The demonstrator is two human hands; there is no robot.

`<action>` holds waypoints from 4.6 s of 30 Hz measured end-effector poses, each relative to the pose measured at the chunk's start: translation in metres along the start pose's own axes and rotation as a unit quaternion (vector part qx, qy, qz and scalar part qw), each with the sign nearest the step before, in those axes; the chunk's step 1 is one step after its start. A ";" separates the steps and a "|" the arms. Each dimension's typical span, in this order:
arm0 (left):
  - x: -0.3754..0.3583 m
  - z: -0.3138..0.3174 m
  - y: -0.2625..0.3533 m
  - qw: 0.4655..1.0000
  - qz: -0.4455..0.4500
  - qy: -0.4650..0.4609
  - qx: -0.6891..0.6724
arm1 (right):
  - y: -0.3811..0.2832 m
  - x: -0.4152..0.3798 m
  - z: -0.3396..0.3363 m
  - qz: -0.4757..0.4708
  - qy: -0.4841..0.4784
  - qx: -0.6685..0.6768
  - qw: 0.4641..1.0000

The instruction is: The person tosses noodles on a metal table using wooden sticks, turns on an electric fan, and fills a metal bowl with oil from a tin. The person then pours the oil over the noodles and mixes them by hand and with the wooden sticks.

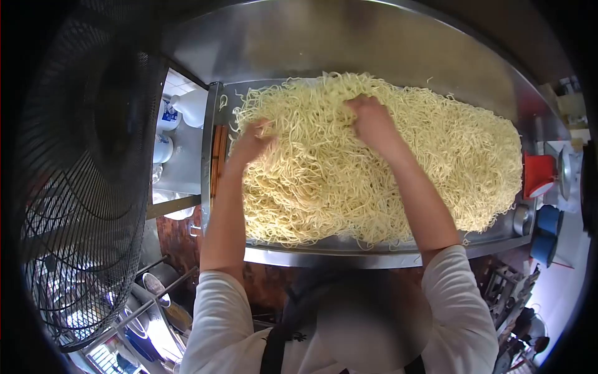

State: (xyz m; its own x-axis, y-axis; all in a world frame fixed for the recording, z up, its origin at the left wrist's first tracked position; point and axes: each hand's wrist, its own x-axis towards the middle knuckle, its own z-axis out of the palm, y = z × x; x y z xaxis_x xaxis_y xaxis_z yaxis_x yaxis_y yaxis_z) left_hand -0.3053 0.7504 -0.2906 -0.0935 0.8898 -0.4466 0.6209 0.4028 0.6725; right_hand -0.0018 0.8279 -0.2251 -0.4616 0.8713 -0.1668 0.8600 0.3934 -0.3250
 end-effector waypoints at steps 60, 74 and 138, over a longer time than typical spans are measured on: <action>-0.128 -0.095 0.211 0.891 0.350 0.184 -0.222 | -0.095 0.028 0.033 -0.097 0.115 0.550 0.822; -0.087 -0.065 0.151 0.891 0.372 0.228 -0.123 | -0.042 -0.036 0.004 -0.043 -0.011 0.237 0.970; -0.002 -0.015 -0.057 0.958 0.090 0.227 0.151 | -0.065 -0.035 0.045 -0.003 0.032 0.106 0.994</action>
State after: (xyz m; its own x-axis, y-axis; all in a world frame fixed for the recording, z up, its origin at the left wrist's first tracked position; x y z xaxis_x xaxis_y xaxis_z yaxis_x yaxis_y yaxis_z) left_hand -0.3520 0.7285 -0.3192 -0.2505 0.9681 0.0101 0.8488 0.2145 0.4833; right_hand -0.0510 0.7593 -0.2397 -0.4454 0.8889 -0.1074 0.7893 0.3331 -0.5157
